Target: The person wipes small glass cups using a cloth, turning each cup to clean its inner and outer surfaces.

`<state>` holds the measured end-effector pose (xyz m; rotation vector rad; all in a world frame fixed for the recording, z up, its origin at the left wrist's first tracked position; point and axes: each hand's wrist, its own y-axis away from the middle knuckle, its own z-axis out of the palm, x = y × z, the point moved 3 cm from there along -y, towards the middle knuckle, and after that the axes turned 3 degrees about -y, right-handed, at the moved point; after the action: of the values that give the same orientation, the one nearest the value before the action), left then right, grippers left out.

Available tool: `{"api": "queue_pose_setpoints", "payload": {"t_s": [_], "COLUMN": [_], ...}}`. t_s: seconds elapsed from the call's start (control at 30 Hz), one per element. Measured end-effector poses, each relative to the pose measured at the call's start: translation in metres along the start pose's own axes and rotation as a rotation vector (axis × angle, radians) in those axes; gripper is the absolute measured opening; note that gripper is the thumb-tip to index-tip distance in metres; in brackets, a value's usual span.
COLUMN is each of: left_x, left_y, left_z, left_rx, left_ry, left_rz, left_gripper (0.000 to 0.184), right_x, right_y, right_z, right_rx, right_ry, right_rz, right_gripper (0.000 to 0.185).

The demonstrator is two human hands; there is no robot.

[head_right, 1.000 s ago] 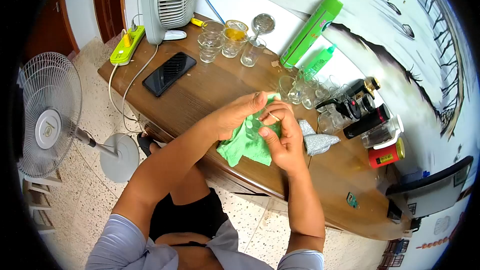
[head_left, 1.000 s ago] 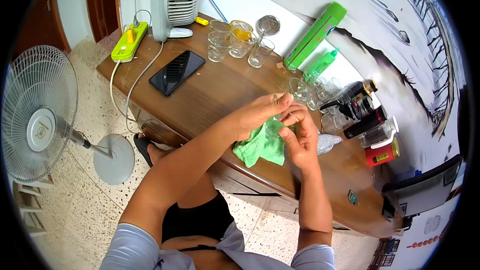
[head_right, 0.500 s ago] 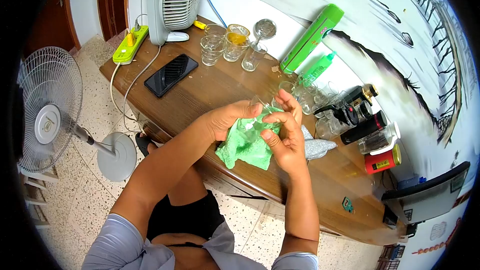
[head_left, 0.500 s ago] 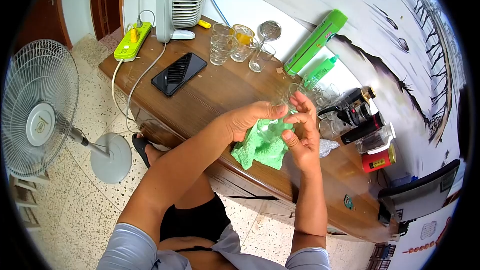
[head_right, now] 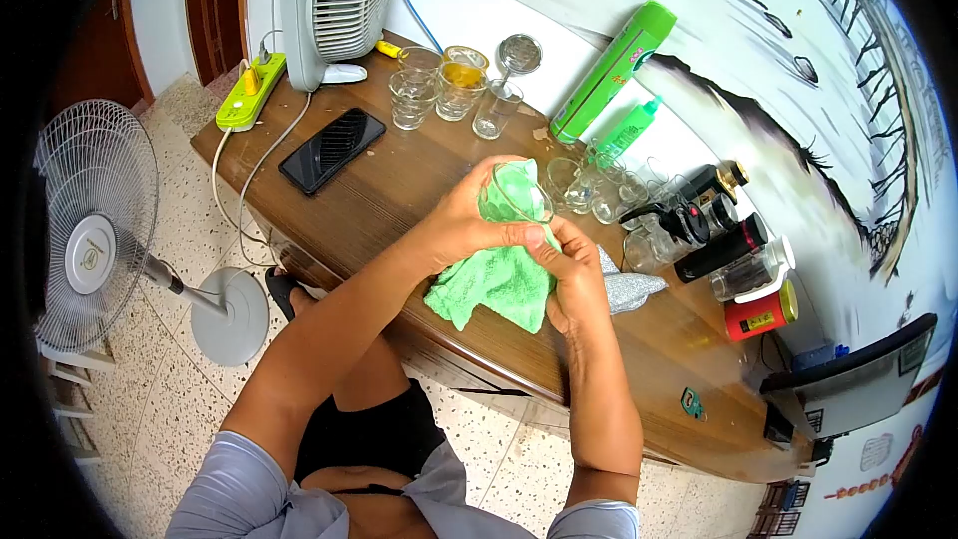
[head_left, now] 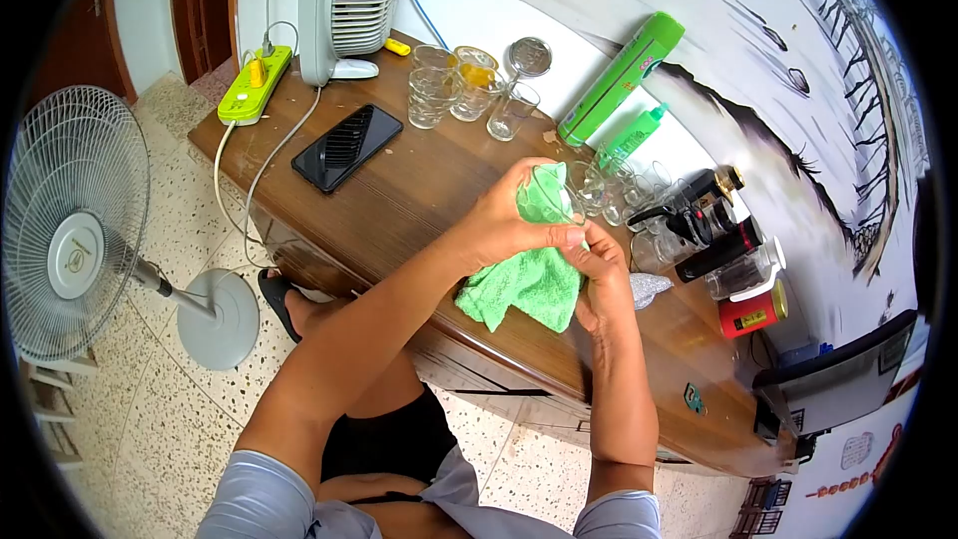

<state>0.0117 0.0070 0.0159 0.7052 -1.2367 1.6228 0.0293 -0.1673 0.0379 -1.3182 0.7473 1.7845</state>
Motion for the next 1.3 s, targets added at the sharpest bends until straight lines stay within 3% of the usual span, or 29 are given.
{"api": "queue_pose_setpoints", "payload": {"t_s": [0.23, 0.33, 0.4, 0.57, 0.6, 0.7, 0.73, 0.87, 0.97, 1.07, 1.17, 1.3], "left_x": [-0.021, -0.014, -0.009, -0.028, -0.025, -0.027, -0.029, -0.019, -0.022, -0.031, -0.038, -0.018], "left_y": [-0.004, -0.001, 0.0, -0.004, -0.003, -0.003, -0.002, 0.003, 0.003, 0.001, 0.0, 0.011], "left_z": [-0.006, -0.005, -0.003, -0.006, -0.005, -0.005, -0.001, -0.005, -0.007, -0.005, -0.007, 0.0], "left_rx": [0.09, 0.094, 0.072, 0.062, 0.069, 0.007, -0.033, 0.076, 0.069, -0.057, -0.22, -0.182], "left_ry": [-0.248, -0.432, -0.578, -0.216, -0.177, -0.111, -0.034, -0.644, -0.746, -0.203, 0.125, 0.248], "left_rz": [-0.111, -0.176, -0.189, -0.208, -0.238, -0.238, -0.21, -0.037, 0.055, -0.1, -0.356, -0.552], "left_gripper": [0.093, 0.091, 0.091, 0.09, 0.09, 0.087, 0.085, 0.079, 0.073, 0.066, 0.059, 0.054], "right_x": [0.0, -0.002, -0.006, -0.004, -0.005, 0.0, 0.003, 0.013, 0.015, 0.009, 0.009, 0.004], "right_y": [-0.006, -0.005, -0.002, 0.003, 0.004, -0.001, -0.001, 0.0, -0.004, 0.003, 0.006, 0.01], "right_z": [-0.008, -0.01, -0.006, -0.004, -0.008, -0.005, -0.008, 0.007, -0.004, -0.001, 0.0, 0.008], "right_rx": [0.179, 0.158, 0.148, 0.059, -0.046, -0.065, -0.01, -0.042, -0.063, -0.051, -0.057, -0.043], "right_ry": [-0.344, -0.431, -0.358, -0.108, -0.151, -0.051, 0.082, 0.031, 0.399, 0.567, 0.645, 0.694], "right_rz": [0.172, 0.119, -0.025, -0.26, -0.285, -0.45, -0.404, -0.316, -0.478, -0.534, -0.523, -0.581], "right_gripper": [0.027, 0.029, 0.029, 0.029, 0.033, 0.038, 0.043, 0.045, 0.043, 0.04, 0.038, 0.037]}}
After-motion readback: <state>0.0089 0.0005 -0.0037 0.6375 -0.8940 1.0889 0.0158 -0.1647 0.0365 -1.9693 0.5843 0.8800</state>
